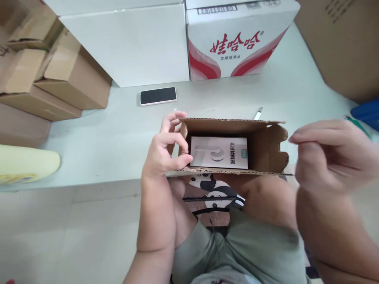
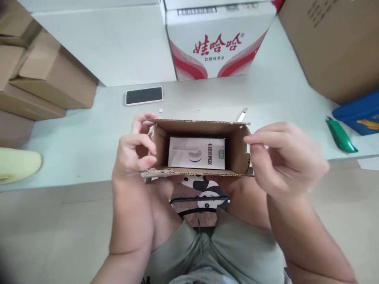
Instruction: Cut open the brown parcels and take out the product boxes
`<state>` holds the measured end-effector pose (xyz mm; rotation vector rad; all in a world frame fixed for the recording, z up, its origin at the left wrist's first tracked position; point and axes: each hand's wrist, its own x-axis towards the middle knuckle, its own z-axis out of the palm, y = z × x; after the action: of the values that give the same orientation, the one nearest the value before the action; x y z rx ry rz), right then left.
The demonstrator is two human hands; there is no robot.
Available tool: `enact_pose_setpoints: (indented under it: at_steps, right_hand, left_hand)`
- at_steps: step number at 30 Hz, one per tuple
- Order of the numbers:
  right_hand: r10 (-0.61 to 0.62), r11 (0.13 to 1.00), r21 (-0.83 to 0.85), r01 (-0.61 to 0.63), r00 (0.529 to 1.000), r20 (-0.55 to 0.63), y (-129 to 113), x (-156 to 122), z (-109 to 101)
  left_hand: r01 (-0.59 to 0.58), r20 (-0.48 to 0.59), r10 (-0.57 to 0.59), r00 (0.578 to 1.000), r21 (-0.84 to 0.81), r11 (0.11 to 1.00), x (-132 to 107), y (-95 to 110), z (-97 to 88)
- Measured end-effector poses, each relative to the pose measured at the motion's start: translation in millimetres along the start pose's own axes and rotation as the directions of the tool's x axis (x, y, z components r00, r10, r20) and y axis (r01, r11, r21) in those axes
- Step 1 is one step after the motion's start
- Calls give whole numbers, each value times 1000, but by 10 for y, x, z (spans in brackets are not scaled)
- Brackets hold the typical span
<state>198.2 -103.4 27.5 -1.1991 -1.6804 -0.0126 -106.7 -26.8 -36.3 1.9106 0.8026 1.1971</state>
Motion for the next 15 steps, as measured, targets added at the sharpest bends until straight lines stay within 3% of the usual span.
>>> enact_pose_setpoints:
  at_steps: [1,2,3,6,8,10,12,15]
  right_hand:
    - [-42,999,5,42,986,158,-119,114,-71]
    - [-94,996,27,90,942,323,-224,229,-110]
    - [-149,989,64,135,867,476,-308,337,-111]
    - [-285,952,167,256,544,789,-414,584,82]
    - [-292,930,177,323,355,888,-404,670,309]
    - [-260,911,171,375,200,945,-388,704,556]
    - [-258,880,190,436,103,961,-390,703,786]
    - [-337,797,254,547,55,940,-396,669,1041]
  left_hand:
    - [28,31,-28,999,-12,1000,-11,73,-3]
    - [46,51,-45,998,-27,999,-20,134,-4]
    - [58,63,-55,996,-42,997,-27,182,-2]
    - [78,79,-72,994,-73,994,-41,259,6]
    - [84,92,-77,993,-82,993,-48,275,8]
    - [82,101,-74,992,-82,993,-55,276,7]
    - [81,100,-74,992,-67,994,-57,266,4]
    - [108,78,-108,991,6,994,-48,242,2]
